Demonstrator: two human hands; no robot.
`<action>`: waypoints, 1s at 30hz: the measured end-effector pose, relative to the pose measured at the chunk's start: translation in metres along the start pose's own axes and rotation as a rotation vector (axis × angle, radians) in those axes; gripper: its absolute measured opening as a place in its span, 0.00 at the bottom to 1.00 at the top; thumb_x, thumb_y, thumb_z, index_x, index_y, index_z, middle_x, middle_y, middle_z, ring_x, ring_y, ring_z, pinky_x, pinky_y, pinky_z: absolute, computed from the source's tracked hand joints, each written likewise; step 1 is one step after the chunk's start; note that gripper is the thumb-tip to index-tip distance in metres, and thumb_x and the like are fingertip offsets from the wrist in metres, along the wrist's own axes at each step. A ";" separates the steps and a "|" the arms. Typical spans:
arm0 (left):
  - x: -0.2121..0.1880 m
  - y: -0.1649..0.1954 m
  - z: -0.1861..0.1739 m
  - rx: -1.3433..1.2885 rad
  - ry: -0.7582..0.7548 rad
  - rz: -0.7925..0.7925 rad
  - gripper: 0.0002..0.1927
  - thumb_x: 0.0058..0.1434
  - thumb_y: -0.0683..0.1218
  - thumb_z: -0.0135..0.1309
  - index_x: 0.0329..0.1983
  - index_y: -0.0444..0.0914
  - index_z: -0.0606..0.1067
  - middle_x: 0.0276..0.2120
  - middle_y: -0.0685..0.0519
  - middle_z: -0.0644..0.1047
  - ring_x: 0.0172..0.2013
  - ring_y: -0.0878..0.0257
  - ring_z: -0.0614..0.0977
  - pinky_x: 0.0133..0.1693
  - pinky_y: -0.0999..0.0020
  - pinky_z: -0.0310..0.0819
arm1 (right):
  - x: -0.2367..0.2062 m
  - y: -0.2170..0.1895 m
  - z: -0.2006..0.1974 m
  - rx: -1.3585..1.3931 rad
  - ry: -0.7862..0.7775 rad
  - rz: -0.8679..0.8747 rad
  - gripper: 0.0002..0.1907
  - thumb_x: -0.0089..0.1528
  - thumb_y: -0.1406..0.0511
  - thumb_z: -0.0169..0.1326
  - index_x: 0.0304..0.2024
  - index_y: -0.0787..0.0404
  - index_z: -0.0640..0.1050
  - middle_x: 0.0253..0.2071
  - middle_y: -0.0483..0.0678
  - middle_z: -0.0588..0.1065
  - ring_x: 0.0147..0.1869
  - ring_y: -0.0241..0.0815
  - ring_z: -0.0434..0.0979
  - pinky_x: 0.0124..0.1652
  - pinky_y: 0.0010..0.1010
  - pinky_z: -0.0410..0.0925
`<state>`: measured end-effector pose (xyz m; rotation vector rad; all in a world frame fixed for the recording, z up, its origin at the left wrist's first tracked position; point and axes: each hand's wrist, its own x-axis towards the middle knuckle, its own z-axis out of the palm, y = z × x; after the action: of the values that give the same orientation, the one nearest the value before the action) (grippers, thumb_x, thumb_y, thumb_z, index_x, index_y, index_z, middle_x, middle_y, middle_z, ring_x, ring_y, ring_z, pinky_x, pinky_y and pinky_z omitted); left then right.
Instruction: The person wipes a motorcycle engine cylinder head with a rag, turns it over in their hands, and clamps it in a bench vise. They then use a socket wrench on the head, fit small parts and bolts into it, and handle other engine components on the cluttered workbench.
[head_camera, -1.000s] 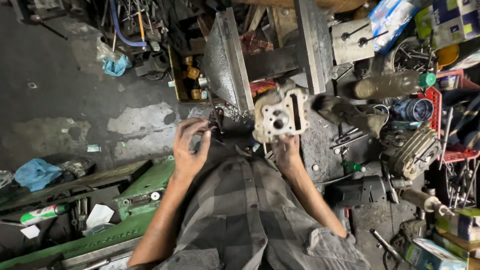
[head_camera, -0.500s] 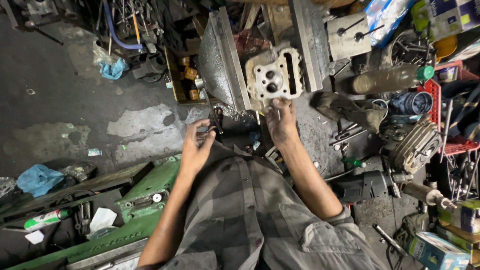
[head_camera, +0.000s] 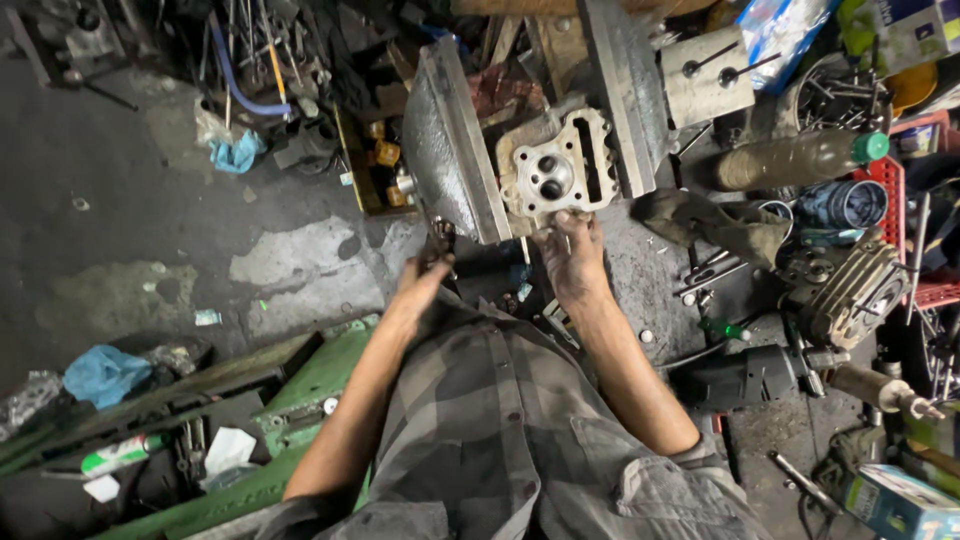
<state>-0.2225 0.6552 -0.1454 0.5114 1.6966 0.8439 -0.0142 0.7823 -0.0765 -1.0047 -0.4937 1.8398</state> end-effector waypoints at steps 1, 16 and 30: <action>0.001 0.000 0.002 -0.023 -0.045 0.100 0.28 0.70 0.55 0.54 0.68 0.37 0.68 0.59 0.47 0.75 0.60 0.60 0.72 0.61 0.60 0.62 | 0.001 0.001 0.000 0.015 -0.011 -0.007 0.21 0.61 0.69 0.60 0.55 0.59 0.70 0.45 0.47 0.74 0.46 0.41 0.77 0.48 0.39 0.76; -0.069 0.193 -0.079 -0.746 -0.228 0.262 0.29 0.69 0.63 0.45 0.46 0.30 0.72 0.36 0.38 0.83 0.44 0.48 0.90 0.51 0.45 0.79 | 0.007 -0.011 0.043 0.013 0.039 -0.032 0.33 0.62 0.70 0.60 0.65 0.51 0.59 0.57 0.46 0.69 0.57 0.43 0.71 0.52 0.38 0.70; 0.007 -0.005 -0.007 0.148 -0.285 0.230 0.14 0.59 0.42 0.50 0.42 0.36 0.84 0.34 0.47 0.82 0.34 0.64 0.80 0.35 0.66 0.69 | 0.012 -0.012 0.043 -0.044 0.092 0.000 0.35 0.59 0.70 0.59 0.65 0.48 0.60 0.56 0.45 0.68 0.58 0.43 0.72 0.55 0.42 0.70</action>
<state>-0.2303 0.6547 -0.1532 0.8983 1.4604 0.7688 -0.0451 0.8021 -0.0476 -1.1131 -0.4799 1.7813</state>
